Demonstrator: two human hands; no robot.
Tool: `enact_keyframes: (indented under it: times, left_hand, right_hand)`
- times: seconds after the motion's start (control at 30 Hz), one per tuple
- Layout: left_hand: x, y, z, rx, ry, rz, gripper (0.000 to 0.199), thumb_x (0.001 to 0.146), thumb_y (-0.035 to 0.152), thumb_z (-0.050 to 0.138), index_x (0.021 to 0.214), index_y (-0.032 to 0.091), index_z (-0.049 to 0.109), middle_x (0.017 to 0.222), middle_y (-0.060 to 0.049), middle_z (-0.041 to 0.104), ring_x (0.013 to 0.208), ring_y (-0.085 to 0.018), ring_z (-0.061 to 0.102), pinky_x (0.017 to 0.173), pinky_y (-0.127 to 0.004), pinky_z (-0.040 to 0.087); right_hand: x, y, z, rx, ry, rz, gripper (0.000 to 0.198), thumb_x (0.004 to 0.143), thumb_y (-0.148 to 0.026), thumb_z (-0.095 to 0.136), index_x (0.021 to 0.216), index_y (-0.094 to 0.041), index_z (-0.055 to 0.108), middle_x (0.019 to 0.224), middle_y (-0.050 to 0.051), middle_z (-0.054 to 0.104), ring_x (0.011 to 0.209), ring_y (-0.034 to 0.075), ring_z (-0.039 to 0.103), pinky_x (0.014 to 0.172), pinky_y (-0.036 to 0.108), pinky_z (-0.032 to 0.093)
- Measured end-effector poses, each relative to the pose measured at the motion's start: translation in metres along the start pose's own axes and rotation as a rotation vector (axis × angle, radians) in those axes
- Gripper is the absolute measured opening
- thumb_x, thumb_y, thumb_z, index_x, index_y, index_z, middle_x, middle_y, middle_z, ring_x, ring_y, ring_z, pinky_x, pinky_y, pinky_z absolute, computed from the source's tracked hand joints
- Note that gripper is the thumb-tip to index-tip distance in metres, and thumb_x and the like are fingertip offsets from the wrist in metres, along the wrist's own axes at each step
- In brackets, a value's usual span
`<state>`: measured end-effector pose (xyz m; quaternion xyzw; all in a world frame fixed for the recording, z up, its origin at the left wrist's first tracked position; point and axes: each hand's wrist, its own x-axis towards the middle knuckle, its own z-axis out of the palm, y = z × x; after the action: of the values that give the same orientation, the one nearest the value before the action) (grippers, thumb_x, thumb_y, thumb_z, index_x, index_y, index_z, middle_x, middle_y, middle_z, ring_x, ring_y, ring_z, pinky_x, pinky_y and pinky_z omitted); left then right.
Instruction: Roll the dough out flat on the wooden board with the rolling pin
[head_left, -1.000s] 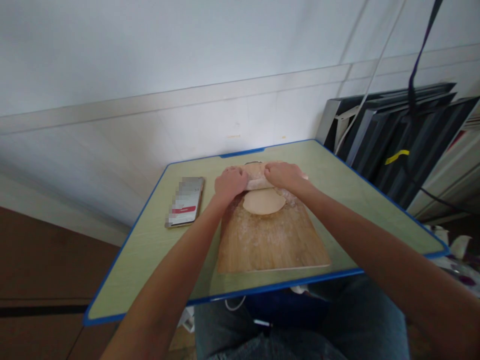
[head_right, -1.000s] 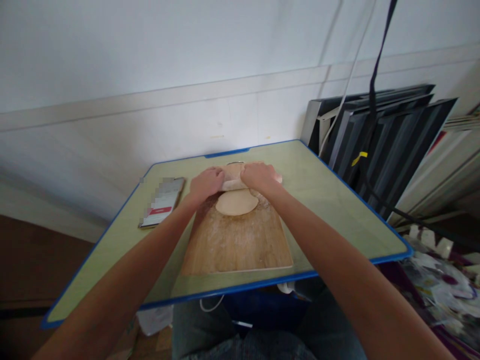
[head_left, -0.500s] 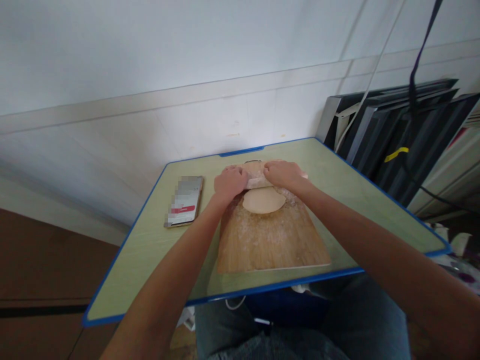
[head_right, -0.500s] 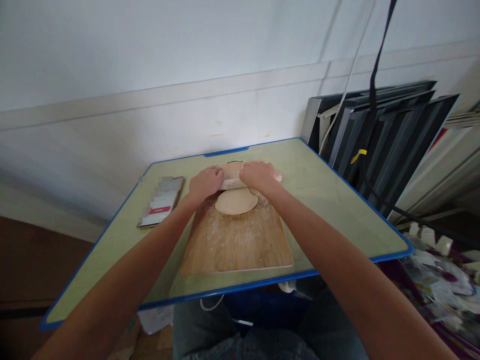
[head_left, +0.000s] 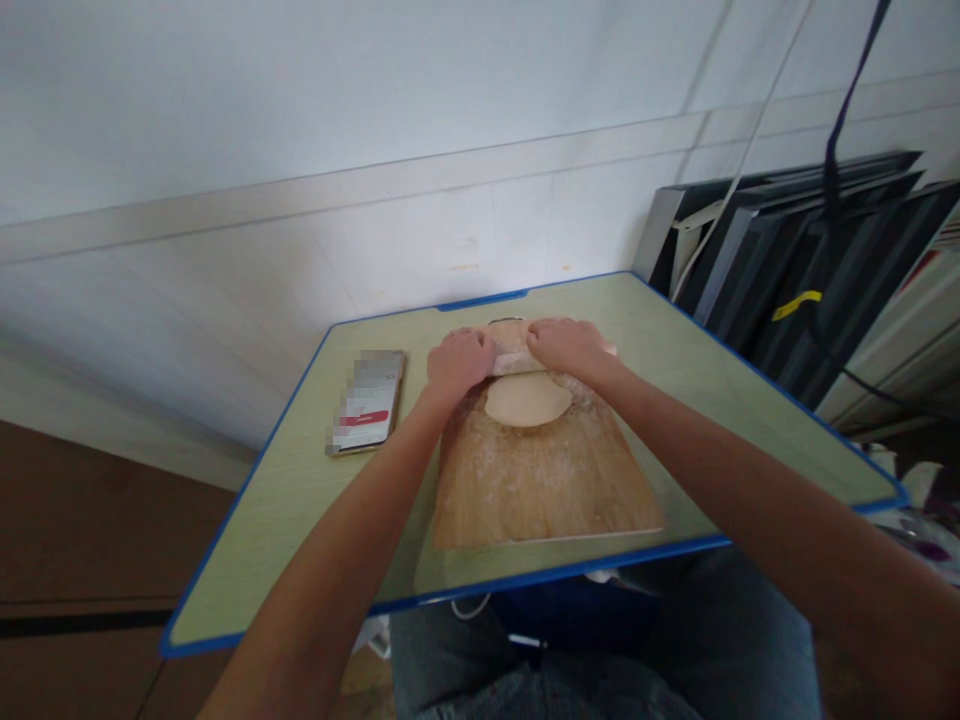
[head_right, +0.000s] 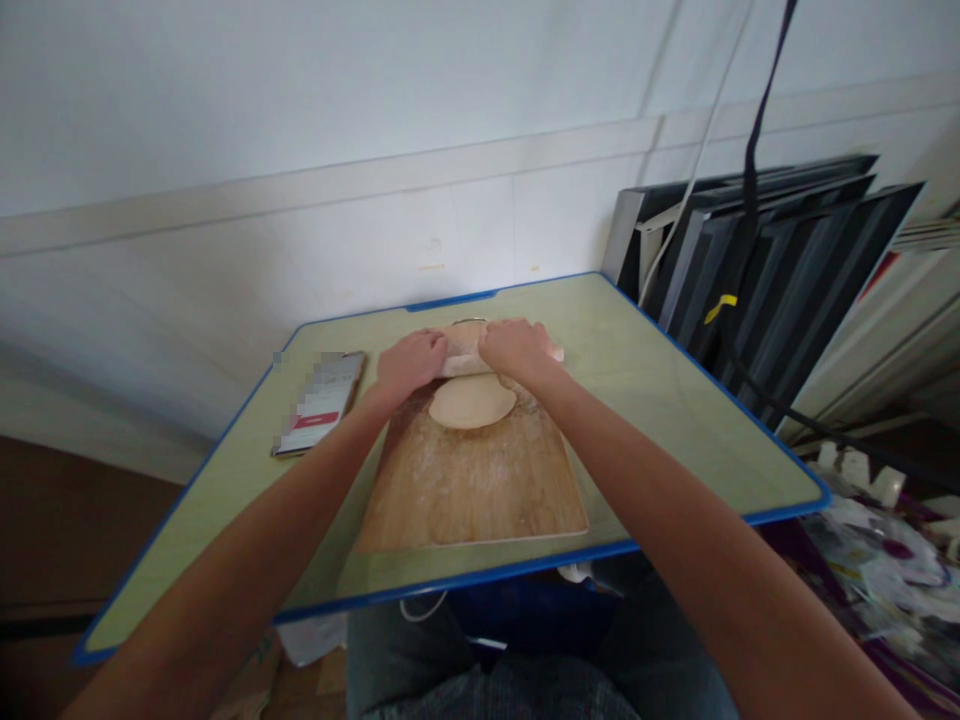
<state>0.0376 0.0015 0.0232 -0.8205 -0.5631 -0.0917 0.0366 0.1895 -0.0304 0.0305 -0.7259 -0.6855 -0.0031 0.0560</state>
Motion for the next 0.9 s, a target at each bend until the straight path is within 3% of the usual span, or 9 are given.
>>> enact_keyframes:
  times: [0.9]
  left_hand:
    - [0.0019, 0.0010, -0.0016, 0.013, -0.022, -0.032, 0.044, 0.084, 0.031, 0.024, 0.103, 0.020, 0.062, 0.112, -0.010, 0.061, 0.097, -0.023, 0.058, 0.077, -0.035, 0.045]
  right_hand:
    - [0.0026, 0.0007, 0.0008, 0.034, -0.009, 0.019, 0.040, 0.085, -0.029, 0.031, 0.107, -0.021, 0.063, 0.114, 0.011, 0.061, 0.102, 0.024, 0.057, 0.081, 0.035, 0.042]
